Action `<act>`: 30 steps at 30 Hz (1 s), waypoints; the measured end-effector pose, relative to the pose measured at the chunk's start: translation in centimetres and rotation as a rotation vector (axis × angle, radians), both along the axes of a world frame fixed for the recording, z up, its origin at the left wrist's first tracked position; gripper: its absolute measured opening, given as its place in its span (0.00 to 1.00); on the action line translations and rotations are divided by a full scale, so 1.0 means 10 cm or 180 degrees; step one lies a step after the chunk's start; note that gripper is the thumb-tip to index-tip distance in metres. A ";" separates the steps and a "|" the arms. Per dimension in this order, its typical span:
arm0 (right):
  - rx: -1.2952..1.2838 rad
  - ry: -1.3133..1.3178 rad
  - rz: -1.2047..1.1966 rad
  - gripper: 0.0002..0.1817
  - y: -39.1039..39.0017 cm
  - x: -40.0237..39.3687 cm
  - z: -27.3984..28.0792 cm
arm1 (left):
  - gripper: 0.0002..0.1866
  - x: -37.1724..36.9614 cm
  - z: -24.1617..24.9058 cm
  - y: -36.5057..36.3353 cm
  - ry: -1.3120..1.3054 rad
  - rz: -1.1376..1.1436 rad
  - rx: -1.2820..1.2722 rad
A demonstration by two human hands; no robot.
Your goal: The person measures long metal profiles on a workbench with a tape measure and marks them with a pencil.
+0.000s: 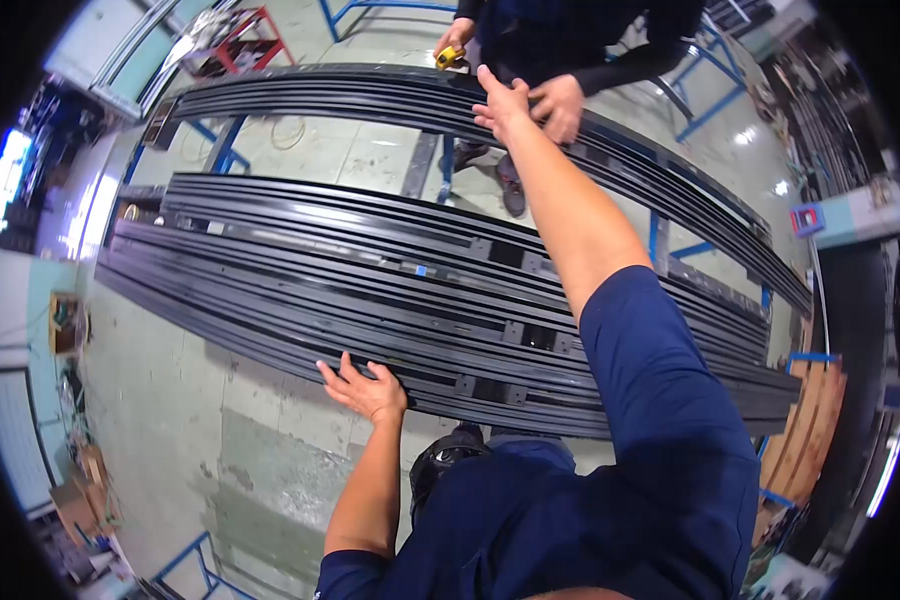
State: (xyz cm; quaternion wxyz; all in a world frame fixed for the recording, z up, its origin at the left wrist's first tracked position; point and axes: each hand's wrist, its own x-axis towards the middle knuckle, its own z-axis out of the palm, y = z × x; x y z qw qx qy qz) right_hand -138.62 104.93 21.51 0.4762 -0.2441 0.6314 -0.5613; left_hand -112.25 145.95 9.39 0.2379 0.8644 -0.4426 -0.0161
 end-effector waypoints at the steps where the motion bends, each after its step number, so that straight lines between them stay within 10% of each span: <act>1: 0.0001 0.0107 0.0067 0.58 -0.10 0.11 -0.01 | 0.29 0.00 0.00 -0.01 0.0103 -0.0006 -0.0003; 7: 0.0215 0.1348 0.0396 0.57 -0.71 0.60 -0.33 | 0.29 0.00 0.03 -0.04 0.0033 -0.0111 -0.0194; 18: 0.0206 0.0906 -0.0276 0.54 -1.26 0.76 -0.53 | 0.29 -0.02 0.09 -0.06 0.0205 0.0024 0.0067; 23: 0.0441 -0.0264 -0.0123 0.27 -1.64 0.16 -0.89 | 0.29 0.00 0.08 -0.06 0.0322 0.0093 0.0108; 30: -0.0718 -0.0118 0.0471 0.19 -0.38 -0.01 -0.61 | 0.28 0.03 0.03 -0.04 0.0323 0.0102 0.0109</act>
